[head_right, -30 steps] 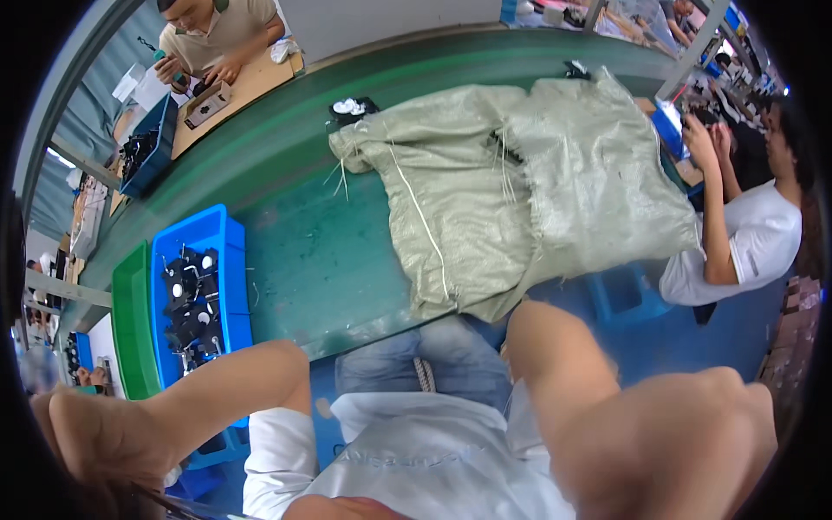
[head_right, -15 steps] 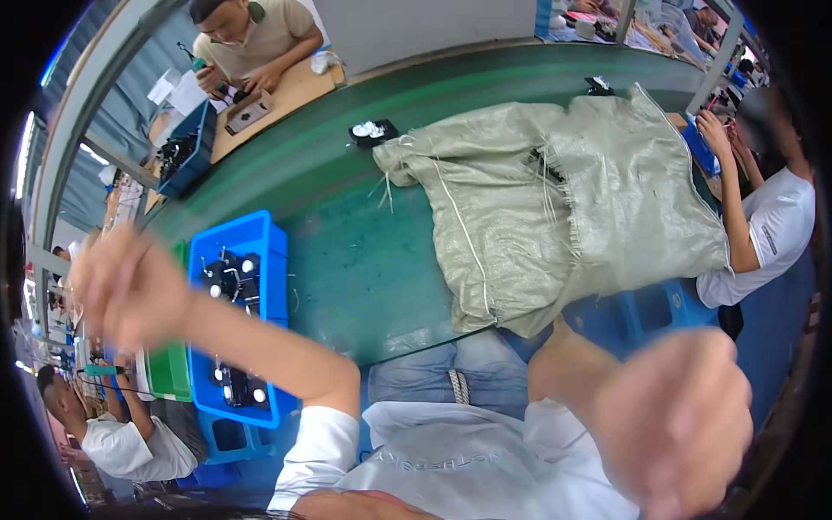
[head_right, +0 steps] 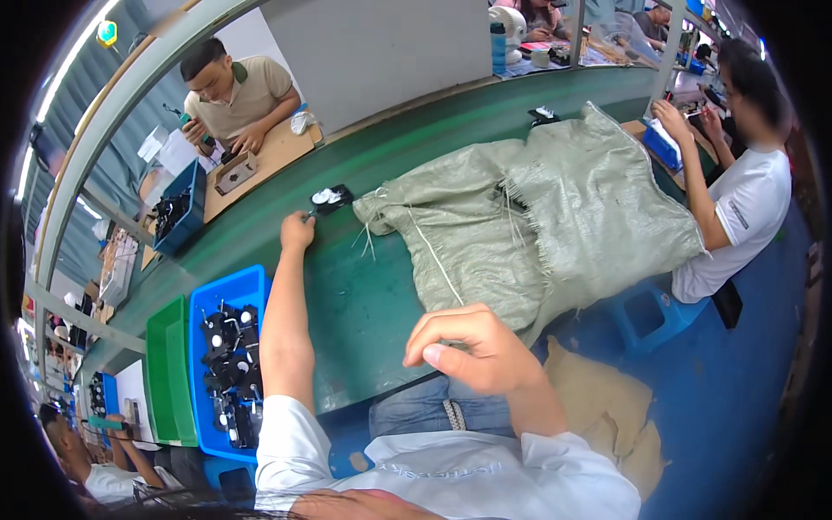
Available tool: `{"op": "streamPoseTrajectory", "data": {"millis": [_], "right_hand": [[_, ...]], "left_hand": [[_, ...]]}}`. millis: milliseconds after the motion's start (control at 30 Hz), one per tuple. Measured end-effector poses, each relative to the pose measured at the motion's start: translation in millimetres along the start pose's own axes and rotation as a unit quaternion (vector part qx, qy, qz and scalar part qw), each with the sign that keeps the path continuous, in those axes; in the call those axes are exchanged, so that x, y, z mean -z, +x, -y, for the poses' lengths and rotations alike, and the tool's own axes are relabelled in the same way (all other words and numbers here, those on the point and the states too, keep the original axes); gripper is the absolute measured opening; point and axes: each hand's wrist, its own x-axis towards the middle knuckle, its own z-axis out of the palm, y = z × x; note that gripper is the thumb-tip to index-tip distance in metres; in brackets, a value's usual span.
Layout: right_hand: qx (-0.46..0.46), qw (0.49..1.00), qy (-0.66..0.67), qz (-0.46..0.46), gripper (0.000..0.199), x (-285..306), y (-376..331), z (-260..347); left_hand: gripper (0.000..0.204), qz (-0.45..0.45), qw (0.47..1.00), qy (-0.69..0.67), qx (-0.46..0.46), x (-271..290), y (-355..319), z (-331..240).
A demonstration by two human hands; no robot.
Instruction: The person assembles mechanical components by fitting plastic casing covers onto gear units by hand, pressing them together, and placing the assembled parts into a tray.
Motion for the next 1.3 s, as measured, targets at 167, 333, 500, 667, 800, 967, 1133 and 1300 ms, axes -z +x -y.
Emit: {"op": "streamPoseTrajectory", "data": {"millis": [167,333,500,667,800,967,1133,1300], "right_hand": [[-0.044,0.993,0.098,-0.058,0.020,5.7,-10.1,5.5],[0.157,0.933,0.316,0.073,0.050,-38.4,35.2,36.5],[0.234,0.903,0.359,0.016,0.038,-13.6,-34.6,68.2],[0.374,0.845,0.381,-0.024,0.028,-29.6,-86.2,105.8],[0.492,0.778,0.387,-0.053,0.028,-67.7,-106.5,127.4],[0.641,0.673,0.364,-0.056,0.038,-34.9,-29.4,103.7],[0.441,0.851,0.285,0.012,0.013,0.9,-62.8,94.9],[0.141,0.965,0.105,-0.193,0.012,34.0,-67.6,7.4]], "left_hand": [[0.025,-0.003,0.999,0.032,-0.009,9.6,-25.3,-27.3],[0.025,-0.083,0.992,0.034,-0.084,15.1,-40.7,-37.4],[0.025,-0.136,0.988,-0.030,-0.066,67.1,-81.3,-70.1],[0.023,-0.175,0.978,-0.116,-0.003,119.3,-145.0,-107.1],[0.019,-0.263,0.945,-0.193,0.009,143.9,-206.4,-125.3],[0.014,-0.347,0.890,-0.286,-0.077,143.1,-273.4,-141.8],[0.019,-0.364,0.760,-0.539,-0.011,117.5,-305.9,-143.9],[0.018,-0.355,0.705,-0.610,-0.066,92.7,-297.0,-153.2]]}}
